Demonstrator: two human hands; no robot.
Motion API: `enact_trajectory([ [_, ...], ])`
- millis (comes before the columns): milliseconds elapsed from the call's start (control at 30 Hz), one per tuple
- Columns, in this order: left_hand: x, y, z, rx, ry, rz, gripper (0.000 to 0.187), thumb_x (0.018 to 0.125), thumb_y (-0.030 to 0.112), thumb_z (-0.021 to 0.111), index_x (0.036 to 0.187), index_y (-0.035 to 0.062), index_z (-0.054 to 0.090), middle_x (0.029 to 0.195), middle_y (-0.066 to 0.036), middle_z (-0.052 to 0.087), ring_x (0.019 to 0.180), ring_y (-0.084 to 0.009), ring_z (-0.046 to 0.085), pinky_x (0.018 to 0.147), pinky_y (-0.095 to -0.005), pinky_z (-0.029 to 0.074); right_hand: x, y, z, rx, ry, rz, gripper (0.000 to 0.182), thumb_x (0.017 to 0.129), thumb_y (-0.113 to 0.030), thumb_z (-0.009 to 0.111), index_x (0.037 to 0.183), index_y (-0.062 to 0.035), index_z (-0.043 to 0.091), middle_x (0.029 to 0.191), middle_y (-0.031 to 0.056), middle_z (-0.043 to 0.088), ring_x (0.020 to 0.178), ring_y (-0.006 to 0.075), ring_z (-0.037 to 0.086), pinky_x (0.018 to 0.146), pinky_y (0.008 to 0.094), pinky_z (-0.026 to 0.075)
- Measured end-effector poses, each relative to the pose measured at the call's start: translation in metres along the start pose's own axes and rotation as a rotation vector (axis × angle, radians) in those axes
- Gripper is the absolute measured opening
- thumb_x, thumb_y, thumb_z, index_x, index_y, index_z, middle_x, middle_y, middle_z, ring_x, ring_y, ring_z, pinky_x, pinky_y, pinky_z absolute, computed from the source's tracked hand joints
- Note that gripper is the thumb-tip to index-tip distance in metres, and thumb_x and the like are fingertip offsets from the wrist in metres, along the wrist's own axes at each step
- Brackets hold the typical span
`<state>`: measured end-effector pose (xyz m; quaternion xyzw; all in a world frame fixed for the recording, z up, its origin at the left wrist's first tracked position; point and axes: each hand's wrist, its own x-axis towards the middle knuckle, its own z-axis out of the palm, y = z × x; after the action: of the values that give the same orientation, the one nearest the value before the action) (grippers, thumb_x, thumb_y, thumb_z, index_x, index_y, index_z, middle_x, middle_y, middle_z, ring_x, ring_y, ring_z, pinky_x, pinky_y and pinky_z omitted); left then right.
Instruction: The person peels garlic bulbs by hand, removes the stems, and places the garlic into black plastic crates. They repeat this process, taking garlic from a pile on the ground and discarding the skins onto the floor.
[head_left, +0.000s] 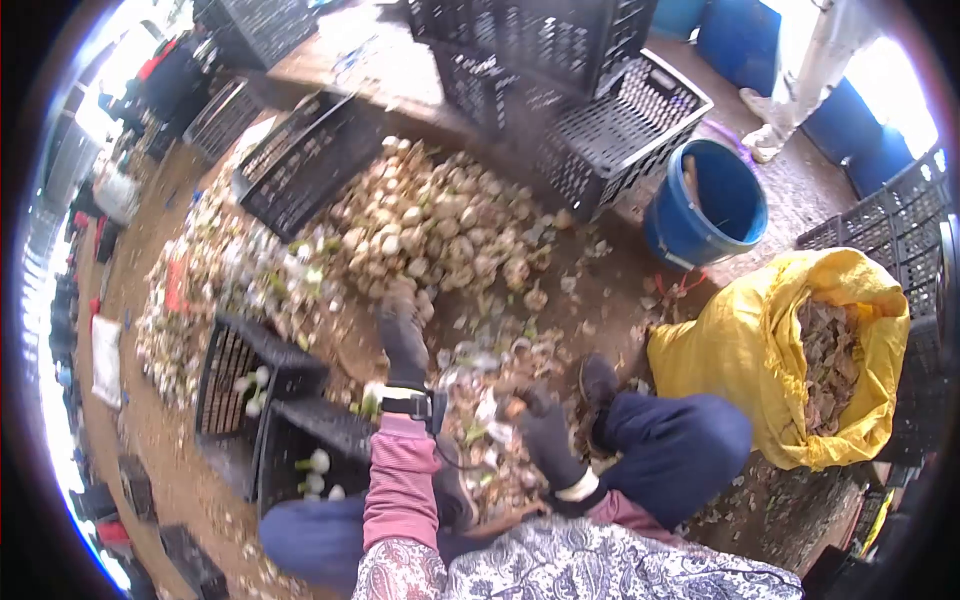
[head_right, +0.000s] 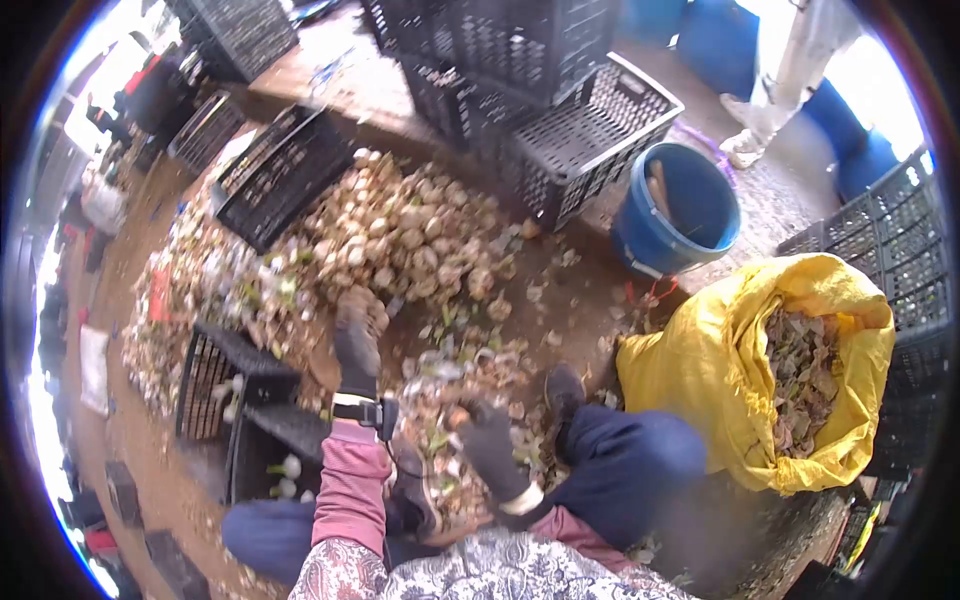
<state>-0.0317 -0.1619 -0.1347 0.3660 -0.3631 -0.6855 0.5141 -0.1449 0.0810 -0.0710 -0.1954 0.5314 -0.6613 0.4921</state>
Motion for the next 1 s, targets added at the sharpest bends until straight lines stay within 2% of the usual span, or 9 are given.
enact_trajectory([
  [167, 0.105, -0.122, 0.009, 1.183, -0.177, 0.122, 0.068, 0.091, 0.037, 0.066, 0.148, 0.0072, 0.043, 0.145, -0.023, 0.05, 0.132, -0.042, 0.048, 0.112, -0.0472, 0.038, 0.005, 0.01, -0.017, -0.283, 0.033, 0.112, 0.033, 0.092, -0.004, 0.06, 0.124, -0.0019, 0.065, 0.116, 0.0054, 0.067, 0.114, 0.0154, 0.06, 0.103, 0.0334, 0.046],
  [267, 0.147, -0.137, 0.036, 1.604, -0.364, 0.125, 0.061, 0.083, 0.021, 0.064, 0.142, 0.0109, 0.051, 0.148, -0.019, 0.05, 0.136, -0.0402, 0.045, 0.112, -0.0479, 0.038, 0.007, 0.02, -0.027, -0.193, 0.058, 0.14, 0.037, 0.093, -0.015, 0.062, 0.129, -0.0047, 0.064, 0.124, 0.0055, 0.066, 0.111, 0.0126, 0.06, 0.098, 0.0305, 0.046],
  [333, 0.168, -0.177, 0.007, 1.845, -0.405, 0.476, 0.047, 0.086, 0.019, 0.059, 0.132, 0.0105, 0.059, 0.146, -0.018, 0.051, 0.135, -0.0424, 0.045, 0.108, -0.0512, 0.041, 0.011, -0.025, -0.01, 0.024, 0.093, 0.169, 0.032, 0.094, -0.016, 0.063, 0.123, -0.003, 0.064, 0.119, 0.01, 0.066, 0.109, 0.02, 0.061, 0.096, 0.0358, 0.047],
  [533, 0.183, -0.188, 0.03, 2.257, -0.423, 0.389, 0.034, 0.095, 0.018, 0.047, 0.123, 0.0148, 0.066, 0.133, -0.013, 0.06, 0.129, -0.0371, 0.051, 0.102, -0.0528, 0.042, 0.015, -0.024, -0.018, -0.054, 0.163, 0.143, 0.028, 0.097, -0.018, 0.062, 0.12, -0.003, 0.065, 0.115, 0.0068, 0.067, 0.104, 0.0164, 0.06, 0.09, 0.0332, 0.048],
  [567, 0.187, -0.198, 0.011, 2.309, -0.459, 0.717, 0.035, 0.092, 0.02, 0.056, 0.125, 0.0148, 0.065, 0.123, -0.013, 0.062, 0.125, -0.0373, 0.053, 0.099, -0.0501, 0.046, 0.015, -0.035, -0.017, -0.112, 0.158, 0.194, 0.028, 0.097, -0.019, 0.062, 0.121, -0.0031, 0.064, 0.116, 0.0068, 0.066, 0.103, 0.0162, 0.06, 0.089, 0.034, 0.049],
  [667, 0.145, -0.119, 0.049, 2.063, -0.357, 0.235, 0.047, 0.08, 0.024, 0.073, 0.125, 0.0136, 0.064, 0.119, -0.014, 0.061, 0.124, -0.0383, 0.053, 0.099, -0.0472, 0.046, 0.011, -0.047, -0.012, -0.036, 0.144, 0.242, 0.028, 0.098, -0.019, 0.062, 0.121, -0.003, 0.064, 0.116, 0.0061, 0.066, 0.102, 0.0156, 0.059, 0.088, 0.0351, 0.05],
  [800, 0.11, -0.087, 0.027, 1.9, -0.28, 0.363, 0.082, 0.067, 0.032, 0.086, 0.138, 0.0104, 0.051, 0.13, -0.022, 0.057, 0.121, -0.0421, 0.055, 0.098, -0.0474, 0.048, 0.008, -0.01, -0.016, -0.179, 0.066, 0.025, 0.028, 0.097, -0.018, 0.063, 0.12, -0.0034, 0.065, 0.118, 0.0082, 0.066, 0.107, 0.019, 0.06, 0.096, 0.036, 0.047],
  [933, 0.069, -0.072, 0.008, 1.599, -0.117, 0.055, 0.096, 0.066, 0.035, 0.087, 0.144, 0.0014, 0.044, 0.118, -0.024, 0.064, 0.11, -0.0421, 0.062, 0.095, -0.0482, 0.05, 0.011, 0.023, -0.026, -0.331, -0.015, -0.006, 0.029, 0.096, -0.018, 0.06, 0.121, -0.0053, 0.066, 0.118, 0.0111, 0.066, 0.11, 0.0218, 0.06, 0.098, 0.0359, 0.046],
  [1000, 0.062, -0.112, -0.049, 1.517, 0.138, 0.116, 0.073, 0.067, 0.033, 0.088, 0.124, 0.0069, 0.051, 0.102, -0.019, 0.067, 0.084, -0.0344, 0.067, 0.075, -0.0442, 0.055, 0.014, 0.041, -0.03, -0.529, -0.001, -0.149, 0.03, 0.096, -0.018, 0.059, 0.122, -0.0061, 0.066, 0.118, 0.0119, 0.066, 0.11, 0.0226, 0.06, 0.097, 0.0362, 0.046],
])
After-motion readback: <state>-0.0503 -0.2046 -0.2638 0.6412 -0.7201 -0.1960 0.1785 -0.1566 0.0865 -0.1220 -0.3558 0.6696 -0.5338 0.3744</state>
